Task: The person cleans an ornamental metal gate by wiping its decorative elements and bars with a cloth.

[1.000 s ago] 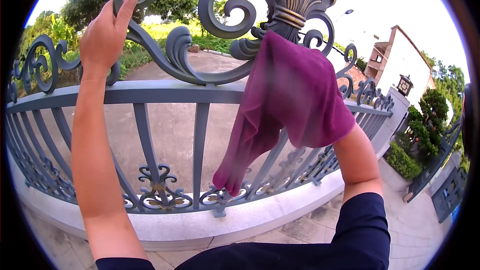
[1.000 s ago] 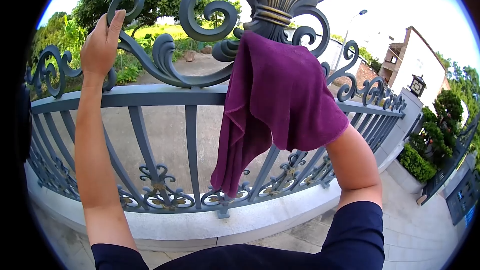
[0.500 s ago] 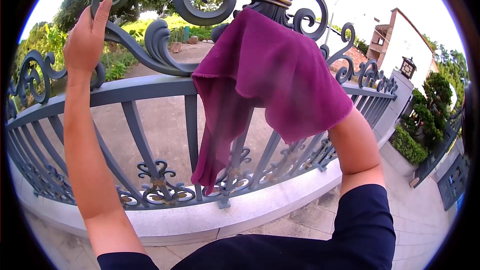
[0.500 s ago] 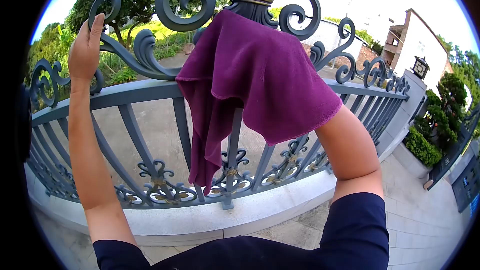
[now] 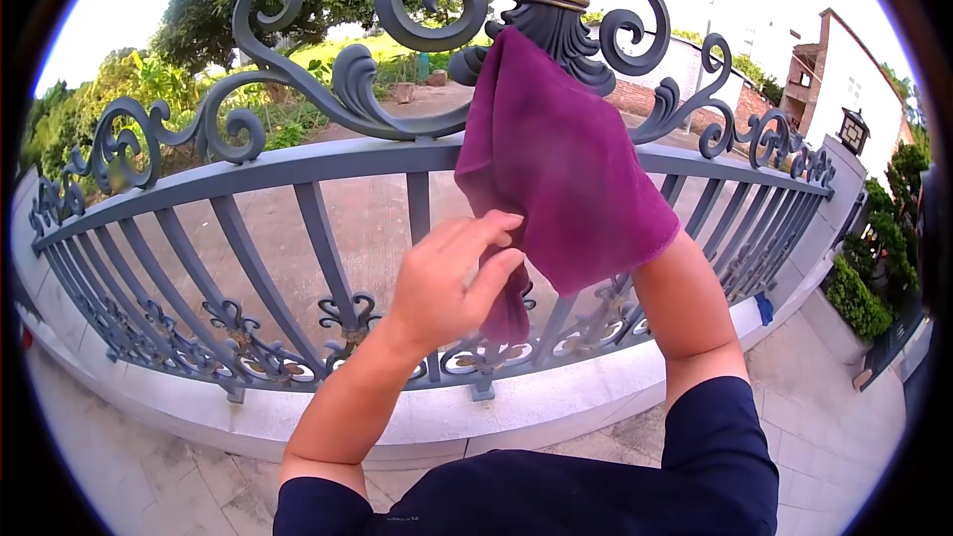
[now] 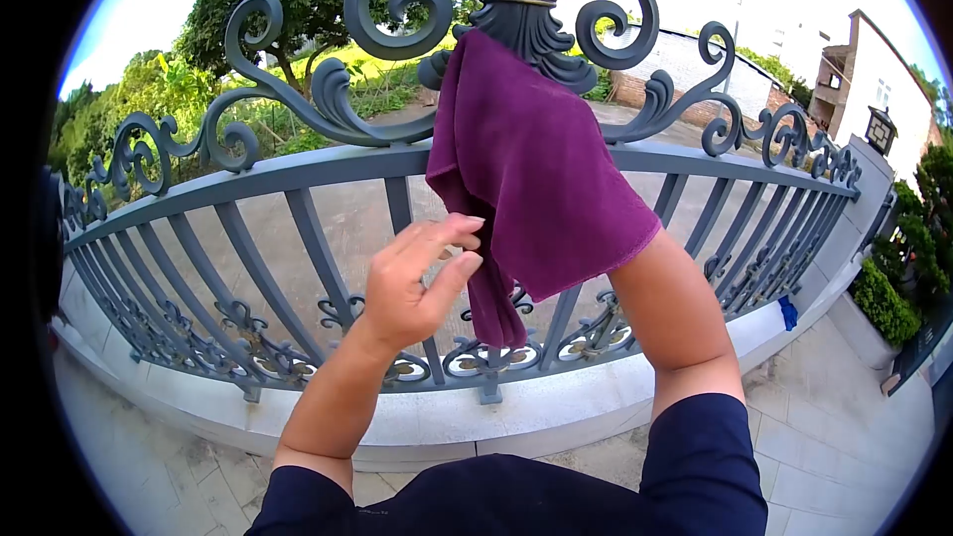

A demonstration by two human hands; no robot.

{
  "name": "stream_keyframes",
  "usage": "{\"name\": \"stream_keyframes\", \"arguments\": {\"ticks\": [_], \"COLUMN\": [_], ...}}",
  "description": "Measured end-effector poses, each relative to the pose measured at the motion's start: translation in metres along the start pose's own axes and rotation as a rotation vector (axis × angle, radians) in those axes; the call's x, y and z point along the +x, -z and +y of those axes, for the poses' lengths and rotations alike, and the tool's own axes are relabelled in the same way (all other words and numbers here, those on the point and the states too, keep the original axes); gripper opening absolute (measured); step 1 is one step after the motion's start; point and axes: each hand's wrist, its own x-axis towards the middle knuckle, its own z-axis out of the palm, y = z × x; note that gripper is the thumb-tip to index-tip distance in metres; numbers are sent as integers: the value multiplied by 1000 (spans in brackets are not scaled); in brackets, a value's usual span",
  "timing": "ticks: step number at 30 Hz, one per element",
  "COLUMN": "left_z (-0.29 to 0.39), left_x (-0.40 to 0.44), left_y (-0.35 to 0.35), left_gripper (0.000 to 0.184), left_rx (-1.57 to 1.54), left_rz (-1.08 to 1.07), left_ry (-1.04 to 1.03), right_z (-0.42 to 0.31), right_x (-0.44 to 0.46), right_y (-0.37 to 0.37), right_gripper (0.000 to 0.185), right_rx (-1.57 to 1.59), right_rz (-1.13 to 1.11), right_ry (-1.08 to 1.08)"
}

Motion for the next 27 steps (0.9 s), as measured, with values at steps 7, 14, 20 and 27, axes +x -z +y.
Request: {"name": "stream_keyframes", "arguments": {"ticks": [7, 14, 20, 27], "left_z": [-29, -63, -86, -78], "left_x": [-5, -23, 23, 85], "left_y": [-27, 15, 46, 10], "left_gripper": [46, 53, 49, 57], "left_rx": [-244, 188, 713, 986], "left_rz": [152, 255, 55, 51], "left_ry": [270, 230, 55, -62], "right_z": [-35, -53, -37, 52], "right_x": [-49, -145, -193, -106], "right_y": [-32, -67, -16, 62], "right_gripper": [55, 47, 36, 34], "right_rx": [15, 117, -40, -604], "right_rz": [-135, -847, -312, 656], "right_ry": [55, -237, -487, -177]}}
